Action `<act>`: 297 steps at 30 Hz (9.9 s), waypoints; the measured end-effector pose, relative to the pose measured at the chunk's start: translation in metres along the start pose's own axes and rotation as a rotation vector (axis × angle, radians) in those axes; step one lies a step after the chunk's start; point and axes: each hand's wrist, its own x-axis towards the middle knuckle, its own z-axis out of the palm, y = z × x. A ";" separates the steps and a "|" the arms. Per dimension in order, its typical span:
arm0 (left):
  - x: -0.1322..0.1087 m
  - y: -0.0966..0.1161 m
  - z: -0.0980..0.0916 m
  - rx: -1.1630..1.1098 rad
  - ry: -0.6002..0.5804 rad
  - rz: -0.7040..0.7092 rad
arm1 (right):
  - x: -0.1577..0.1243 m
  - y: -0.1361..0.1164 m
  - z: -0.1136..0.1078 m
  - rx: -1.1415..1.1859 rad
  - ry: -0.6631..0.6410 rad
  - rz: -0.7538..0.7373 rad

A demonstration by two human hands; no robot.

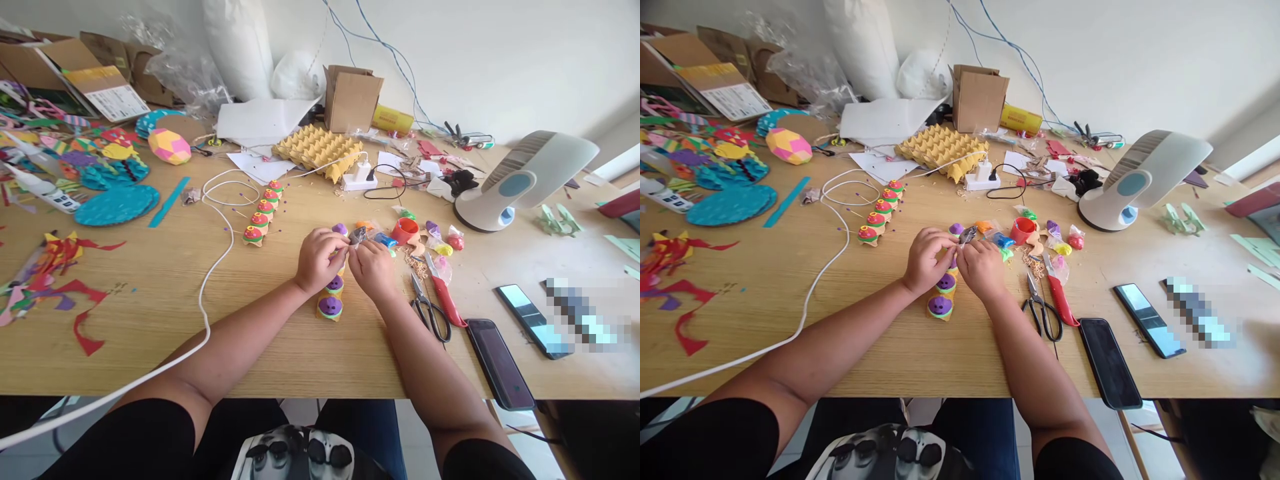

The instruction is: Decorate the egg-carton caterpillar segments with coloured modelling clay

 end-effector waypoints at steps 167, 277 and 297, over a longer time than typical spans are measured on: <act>0.002 -0.032 0.013 -0.875 0.254 -0.986 | -0.007 0.022 0.020 1.233 0.235 0.829; -0.002 -0.010 0.005 -0.570 -0.051 -0.645 | -0.001 0.018 0.000 0.889 0.156 0.566; -0.004 -0.014 0.007 -0.548 0.046 -0.652 | 0.001 0.054 -0.005 1.218 0.700 1.096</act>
